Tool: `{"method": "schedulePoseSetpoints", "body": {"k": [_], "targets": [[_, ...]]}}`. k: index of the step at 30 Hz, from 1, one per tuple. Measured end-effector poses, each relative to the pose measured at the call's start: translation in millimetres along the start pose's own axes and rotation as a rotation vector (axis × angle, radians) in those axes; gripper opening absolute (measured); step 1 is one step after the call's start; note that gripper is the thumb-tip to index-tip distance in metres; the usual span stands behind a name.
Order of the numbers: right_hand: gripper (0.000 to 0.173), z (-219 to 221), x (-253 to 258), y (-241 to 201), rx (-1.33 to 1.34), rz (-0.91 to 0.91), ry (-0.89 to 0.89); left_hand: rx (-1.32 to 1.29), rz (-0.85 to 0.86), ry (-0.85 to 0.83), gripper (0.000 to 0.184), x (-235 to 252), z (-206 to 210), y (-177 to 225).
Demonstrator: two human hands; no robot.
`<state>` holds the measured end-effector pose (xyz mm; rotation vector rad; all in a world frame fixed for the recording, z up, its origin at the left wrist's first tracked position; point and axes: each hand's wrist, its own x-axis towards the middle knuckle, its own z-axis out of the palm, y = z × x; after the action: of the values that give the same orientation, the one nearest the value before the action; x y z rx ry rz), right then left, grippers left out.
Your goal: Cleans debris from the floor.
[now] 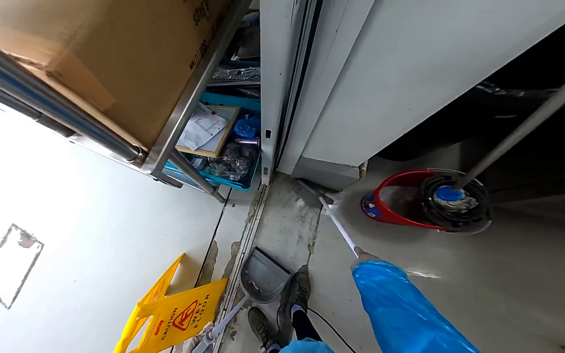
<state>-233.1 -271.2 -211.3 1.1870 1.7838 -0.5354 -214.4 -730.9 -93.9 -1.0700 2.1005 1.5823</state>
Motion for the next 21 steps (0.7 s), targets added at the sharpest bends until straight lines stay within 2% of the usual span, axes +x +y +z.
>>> {"method": "schedulePoseSetpoints", "body": {"k": [1,3,5,9,11,14,16,18,21], "targets": [[0.051,6.6,17.6,-5.0,0.096,0.039,0.009,-0.002,0.016,-0.007,0.019,-0.2,0.9,-1.7],[0.050,21.0,38.1,-16.6,0.167,0.053,-0.041,0.008,0.001,-0.003,0.020,-3.7,7.6,2.6],[0.052,55.4,41.8,-19.1,0.219,0.054,-0.090,0.024,0.038,-0.023,0.020,-1.6,7.7,-8.6],[0.062,139.5,-7.9,13.7,0.431,0.110,-0.109,0.075,0.042,-0.044,0.023,-4.5,21.8,-7.6],[0.063,161.3,-40.5,42.9,0.317,0.087,-0.221,0.140,0.055,-0.023,0.021,-2.2,23.8,-9.5],[0.050,136.2,-105.3,79.9,-0.178,-0.157,-0.390,0.161,0.071,-0.063,0.021,-2.2,24.3,-19.4],[0.058,100.0,-147.3,93.4,-0.361,-0.310,-0.362,0.112,0.128,-0.116,0.016,-3.1,20.4,-30.7],[0.060,71.9,-169.2,102.0,-0.350,-0.360,-0.305,0.079,0.180,-0.132,0.013,-1.1,17.1,-39.2],[0.064,66.2,-148.6,98.6,-0.267,-0.297,-0.159,0.052,0.195,-0.113,0.013,0.5,10.3,-51.3]]}}
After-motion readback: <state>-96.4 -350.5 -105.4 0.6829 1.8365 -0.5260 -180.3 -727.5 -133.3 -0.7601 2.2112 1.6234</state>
